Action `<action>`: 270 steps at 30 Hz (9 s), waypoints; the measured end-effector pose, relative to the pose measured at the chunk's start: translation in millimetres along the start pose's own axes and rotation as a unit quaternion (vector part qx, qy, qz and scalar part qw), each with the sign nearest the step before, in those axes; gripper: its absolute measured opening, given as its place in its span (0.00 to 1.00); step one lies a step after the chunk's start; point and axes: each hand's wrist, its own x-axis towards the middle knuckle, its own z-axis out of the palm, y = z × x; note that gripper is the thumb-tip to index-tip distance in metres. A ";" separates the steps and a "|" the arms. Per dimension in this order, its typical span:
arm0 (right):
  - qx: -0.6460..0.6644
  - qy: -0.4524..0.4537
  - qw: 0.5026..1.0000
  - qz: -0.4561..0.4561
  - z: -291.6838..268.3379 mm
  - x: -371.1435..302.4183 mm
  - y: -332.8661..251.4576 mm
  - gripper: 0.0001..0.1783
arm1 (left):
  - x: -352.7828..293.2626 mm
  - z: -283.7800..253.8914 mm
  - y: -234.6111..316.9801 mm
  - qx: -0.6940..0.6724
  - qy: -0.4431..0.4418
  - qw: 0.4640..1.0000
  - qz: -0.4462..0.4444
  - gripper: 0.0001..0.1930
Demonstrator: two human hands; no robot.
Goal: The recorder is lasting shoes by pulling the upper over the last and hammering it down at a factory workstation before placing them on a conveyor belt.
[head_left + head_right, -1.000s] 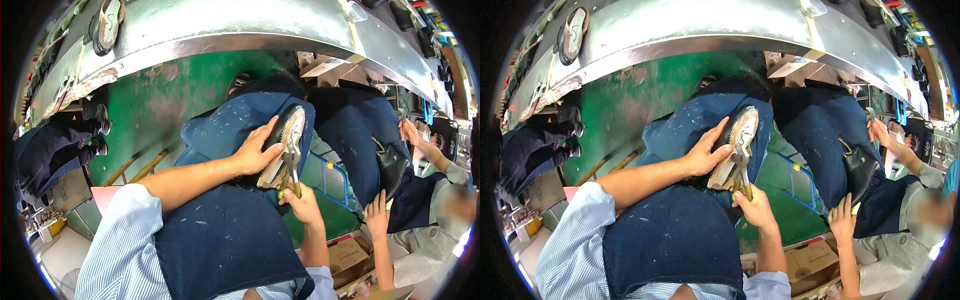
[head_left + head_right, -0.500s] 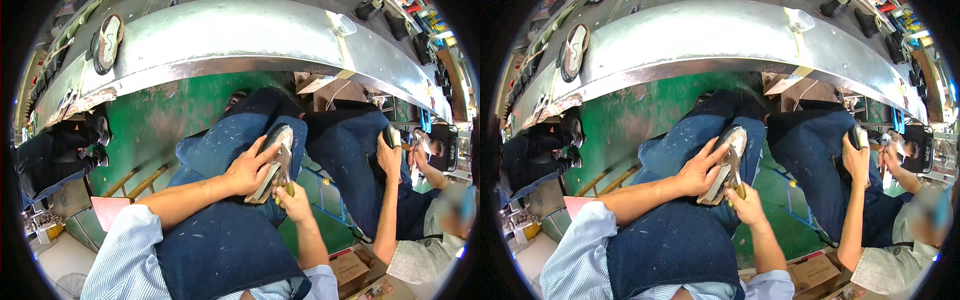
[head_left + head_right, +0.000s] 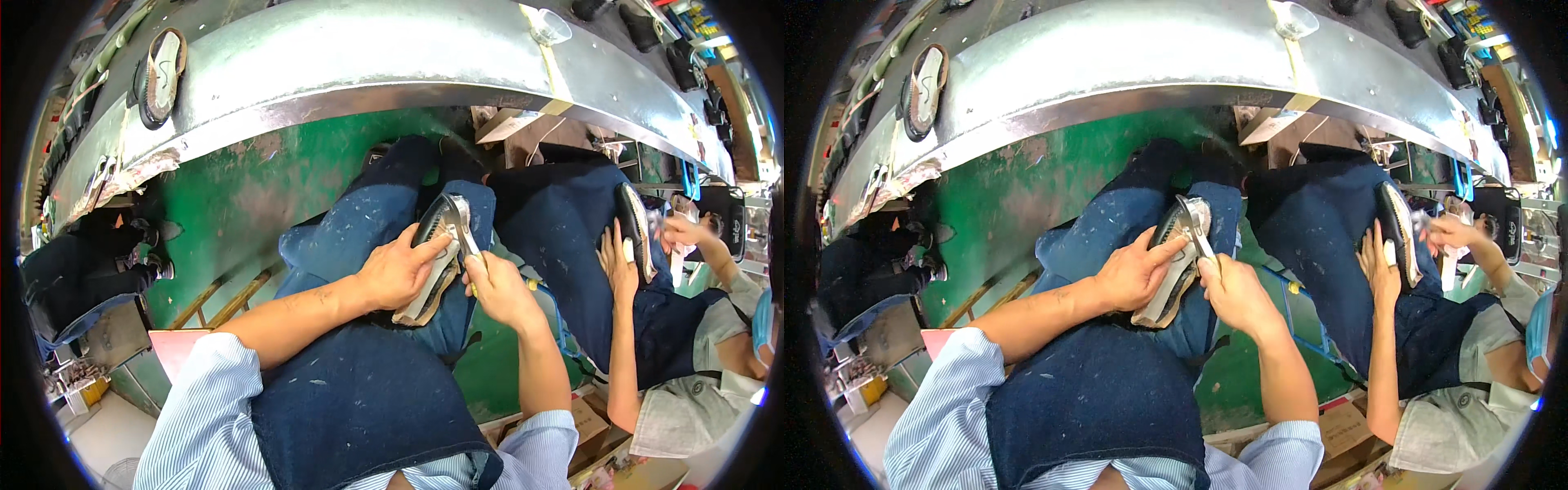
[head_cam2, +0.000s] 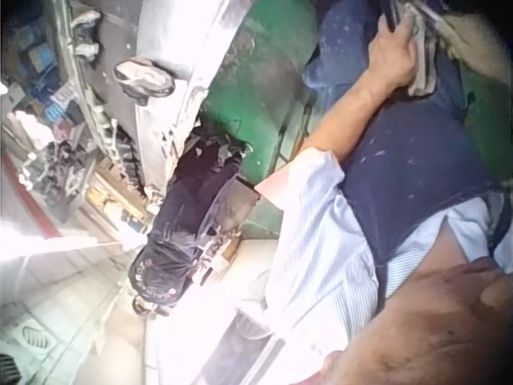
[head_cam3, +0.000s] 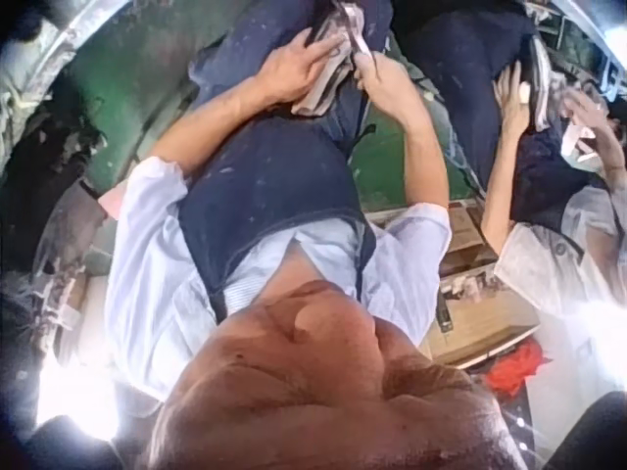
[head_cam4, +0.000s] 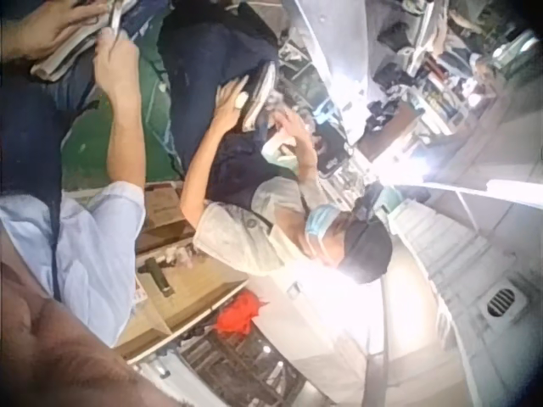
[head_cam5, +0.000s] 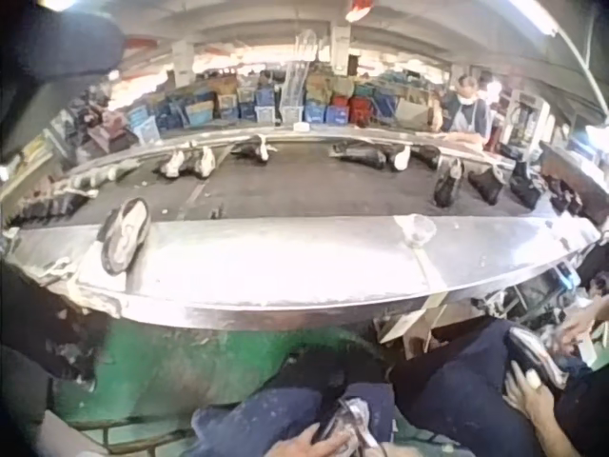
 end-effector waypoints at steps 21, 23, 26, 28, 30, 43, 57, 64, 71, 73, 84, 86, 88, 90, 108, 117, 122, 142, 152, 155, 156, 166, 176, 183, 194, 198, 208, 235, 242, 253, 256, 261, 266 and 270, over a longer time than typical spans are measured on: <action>-0.116 0.139 0.981 -0.070 69.1 -31.2 28.5 0.18 | -8.2 11.4 -25.3 -0.176 -0.016 0.984 0.001 0.49; -0.108 0.148 0.981 -0.067 62.0 -31.6 31.1 0.18 | -13.4 0.3 -39.9 -0.220 -0.108 0.968 0.045 0.53; -0.032 0.077 0.996 -0.019 48.6 -39.4 12.6 0.17 | -29.5 0.3 -36.7 -0.247 -0.159 0.955 -0.041 0.56; -0.007 0.139 0.986 -0.093 67.7 -45.9 21.3 0.17 | -28.0 2.8 -36.0 -0.232 -0.155 0.960 -0.032 0.55; -0.054 0.145 0.981 -0.121 80.0 -56.3 26.4 0.17 | -25.7 1.7 -33.8 -0.217 -0.151 0.964 -0.020 0.55; 0.594 0.114 0.795 0.045 105.0 -52.5 83.6 0.23 | 40.9 -47.1 -1.3 -0.833 -0.077 0.548 0.004 0.37; 0.370 0.195 0.905 -0.075 79.0 40.6 37.1 0.18 | -12.6 6.2 -36.5 -0.139 -0.013 0.976 -0.166 0.32; 0.199 0.174 0.964 -0.025 72.8 -22.1 22.8 0.15 | -16.8 13.5 -47.0 -0.409 -0.032 0.903 -0.130 0.38; 0.011 0.057 0.998 0.000 55.0 -53.6 16.1 0.20 | -23.7 29.2 -44.3 -0.245 0.006 0.966 -0.076 0.56; -0.032 0.036 0.999 0.000 46.6 -58.3 15.3 0.24 | -28.6 29.0 -39.9 -0.231 -0.003 0.969 -0.084 0.56; -0.361 -0.181 0.913 0.058 13.3 -33.4 -58.8 0.17 | -50.9 23.3 -26.0 -0.144 -0.072 0.980 -0.121 0.54; -0.348 -0.167 0.923 0.020 16.8 -31.7 -52.3 0.15 | -54.3 30.7 -44.7 -0.260 -0.067 0.957 -0.112 0.54; -0.334 -0.155 0.930 -0.017 24.9 -29.9 -37.6 0.14 | -51.6 36.5 -45.7 -0.574 -0.014 0.788 -0.221 0.42; -0.244 -0.103 0.964 -0.042 40.8 -34.0 -11.3 0.13 | -45.6 29.8 -28.4 -0.642 0.024 0.732 -0.229 0.37; -0.315 0.183 0.925 -0.107 56.0 -33.0 20.5 0.30 | -32.7 43.5 -19.6 -0.102 0.100 0.984 -0.104 0.27; -0.146 0.162 0.975 -0.044 65.1 -17.0 67.3 0.13 | -32.0 20.5 -16.1 0.023 -0.025 0.999 -0.042 0.31; 0.023 -0.115 0.980 0.160 -7.3 -19.5 29.5 0.12 | -16.0 9.9 -14.6 0.048 -0.093 0.991 -0.079 0.29; -0.178 0.041 0.983 -0.006 57.5 -20.0 6.3 0.20 | -46.8 2.6 -21.2 -0.210 -0.036 0.962 -0.173 0.37; -0.129 0.054 0.989 -0.050 61.0 -32.1 -0.7 0.17 | -51.5 37.2 -71.0 -0.287 -0.020 0.953 -0.091 0.41; -0.009 0.158 0.979 -0.131 78.2 -39.2 14.4 0.19 | -49.0 32.7 -66.5 -0.320 -0.047 0.942 -0.086 0.43; -0.088 0.094 0.990 -0.049 72.3 -35.9 6.7 0.19 | -45.8 25.8 -63.2 -0.296 -0.061 0.948 -0.098 0.44; -0.053 0.127 0.990 0.043 117.0 -100.6 57.6 0.20 | 0.9 -5.2 -47.8 -0.421 -0.001 0.860 -0.288 0.23; 0.321 0.210 0.905 -0.184 98.4 -5.6 7.7 0.40 | 7.2 -13.3 -46.0 -0.208 -0.038 0.971 0.110 0.63; 0.264 0.187 0.932 -0.167 114.8 14.9 21.3 0.42 | 5.3 -8.1 -66.9 -0.177 0.006 0.971 0.163 0.64; 0.064 0.181 0.949 -0.252 124.9 -5.9 11.3 0.35 | -44.9 -58.9 -14.6 -0.496 -0.101 0.859 -0.078 0.54; -0.012 0.138 0.948 -0.287 124.0 -9.8 -1.0 0.34 | -66.6 -48.2 -24.1 -0.407 0.027 0.895 -0.183 0.39; 0.035 0.182 0.977 -0.106 117.3 -61.9 53.7 0.22 | -62.9 -223.2 -0.4 -0.587 0.259 0.764 0.064 0.39; -0.122 0.223 0.959 -0.126 128.1 -71.2 60.6 0.18 | 9.2 -423.0 -152.0 0.514 0.364 0.711 -0.311 0.42; -0.182 0.171 0.967 -0.058 147.8 -84.5 70.2 0.11 | -92.1 -409.7 -201.3 -0.068 0.543 0.816 -0.188 0.20; 0.634 -0.012 0.770 0.075 105.9 -80.7 110.2 0.15 | -94.9 -79.0 -64.3 -0.631 0.166 0.748 -0.124 0.36; 0.660 -0.003 0.751 -0.004 91.3 -83.5 94.3 0.21 | -53.8 -19.1 -54.4 -0.358 0.082 0.924 -0.106 0.37; 0.726 0.036 0.682 -0.081 93.0 -87.2 47.7 0.31 | 0.8 -60.6 0.7 0.110 -0.214 0.959 -0.153 0.36; 0.475 0.104 0.869 0.085 116.2 -89.1 44.0 0.25 | 71.4 -18.9 -49.7 -0.168 -0.104 0.979 -0.052 0.29; 0.281 0.119 0.950 0.062 116.5 -88.8 32.6 0.22 | 79.7 -14.8 -58.0 -0.361 -0.235 0.898 -0.089 0.24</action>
